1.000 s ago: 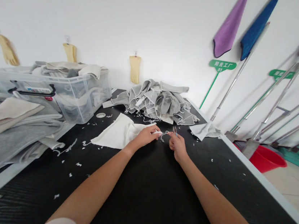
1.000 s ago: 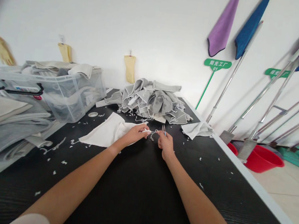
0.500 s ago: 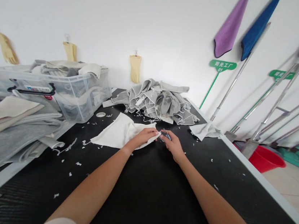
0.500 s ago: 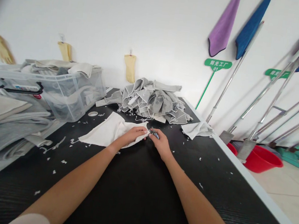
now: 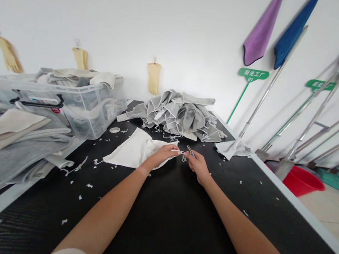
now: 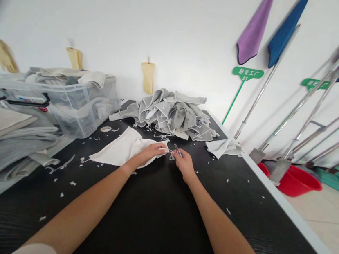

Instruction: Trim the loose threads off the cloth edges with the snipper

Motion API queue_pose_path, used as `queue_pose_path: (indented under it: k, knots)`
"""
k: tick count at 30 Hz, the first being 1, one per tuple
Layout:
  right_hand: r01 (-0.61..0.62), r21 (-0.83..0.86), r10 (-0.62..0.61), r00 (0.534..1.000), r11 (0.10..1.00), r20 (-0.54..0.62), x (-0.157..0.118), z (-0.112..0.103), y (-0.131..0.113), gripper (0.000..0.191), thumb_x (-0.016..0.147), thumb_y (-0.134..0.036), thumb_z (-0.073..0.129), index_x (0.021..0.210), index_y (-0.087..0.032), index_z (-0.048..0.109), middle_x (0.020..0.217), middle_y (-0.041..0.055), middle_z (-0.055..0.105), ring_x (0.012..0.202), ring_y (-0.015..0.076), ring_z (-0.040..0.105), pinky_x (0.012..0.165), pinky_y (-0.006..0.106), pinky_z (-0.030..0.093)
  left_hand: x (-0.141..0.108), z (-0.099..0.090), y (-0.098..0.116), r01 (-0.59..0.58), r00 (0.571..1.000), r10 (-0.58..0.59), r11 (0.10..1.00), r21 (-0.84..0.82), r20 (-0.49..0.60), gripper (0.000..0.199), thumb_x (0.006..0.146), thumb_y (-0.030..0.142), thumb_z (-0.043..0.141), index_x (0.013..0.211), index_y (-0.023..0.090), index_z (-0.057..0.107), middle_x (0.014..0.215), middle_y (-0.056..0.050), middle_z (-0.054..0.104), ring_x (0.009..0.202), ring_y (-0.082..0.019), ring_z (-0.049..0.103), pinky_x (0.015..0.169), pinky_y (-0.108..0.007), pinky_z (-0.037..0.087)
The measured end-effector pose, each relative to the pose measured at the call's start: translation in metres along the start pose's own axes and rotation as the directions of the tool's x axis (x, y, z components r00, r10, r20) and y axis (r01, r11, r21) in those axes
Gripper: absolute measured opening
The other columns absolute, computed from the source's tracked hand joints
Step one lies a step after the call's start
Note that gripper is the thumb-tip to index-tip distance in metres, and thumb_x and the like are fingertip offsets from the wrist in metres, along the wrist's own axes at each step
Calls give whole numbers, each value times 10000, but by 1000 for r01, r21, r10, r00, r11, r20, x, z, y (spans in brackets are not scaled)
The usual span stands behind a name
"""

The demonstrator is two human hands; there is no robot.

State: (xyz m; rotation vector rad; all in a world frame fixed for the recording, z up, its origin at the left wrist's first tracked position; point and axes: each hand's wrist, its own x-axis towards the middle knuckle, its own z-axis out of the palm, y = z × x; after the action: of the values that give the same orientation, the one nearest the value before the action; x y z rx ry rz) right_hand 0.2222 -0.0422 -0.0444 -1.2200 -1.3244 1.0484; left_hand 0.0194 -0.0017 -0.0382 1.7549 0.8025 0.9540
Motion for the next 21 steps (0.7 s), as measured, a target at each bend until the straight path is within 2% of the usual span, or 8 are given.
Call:
queue_pose_path:
  k: [5,9,12,17,21]
  knots:
    - [-15,77,17,999,997,-31,1,0,3,271,843,-450,669,788,-220,537,514,-91,351,408,66,277,373,191,148,1,0,-5,-12,1000,11,1000,-23,-5,375,876,519,661,991,169,726,1003,-45,690,986,-213,593,933,-304,414]
    - [10,111,-3,998,994,-66,2,0,4,313,851,-431,659,724,-232,454,510,-90,343,399,62,268,366,192,144,4,1,-10,34,999,-35,999,-19,-18,383,897,537,619,895,162,694,864,-27,658,856,-189,566,858,-304,423]
    - [10,113,1,996,994,-93,2,1,3,299,843,-419,656,721,-233,456,502,-89,342,396,63,261,365,198,141,6,1,-13,39,999,-40,999,-27,-37,377,916,524,590,874,158,673,846,-33,653,836,-184,557,852,-308,430]
    - [19,54,-11,991,998,-137,1,0,3,322,830,-451,662,707,-236,457,490,-77,369,410,75,290,373,209,175,6,1,-14,71,995,-73,997,-41,-63,334,916,483,593,955,162,677,904,-40,673,842,-180,566,839,-302,440]
    - [5,32,0,988,999,-157,0,0,2,319,828,-464,660,712,-239,465,489,-71,383,417,87,306,379,219,185,2,1,-7,63,998,-64,998,-19,-19,367,908,508,608,988,163,706,928,-36,685,889,-192,583,848,-296,441]
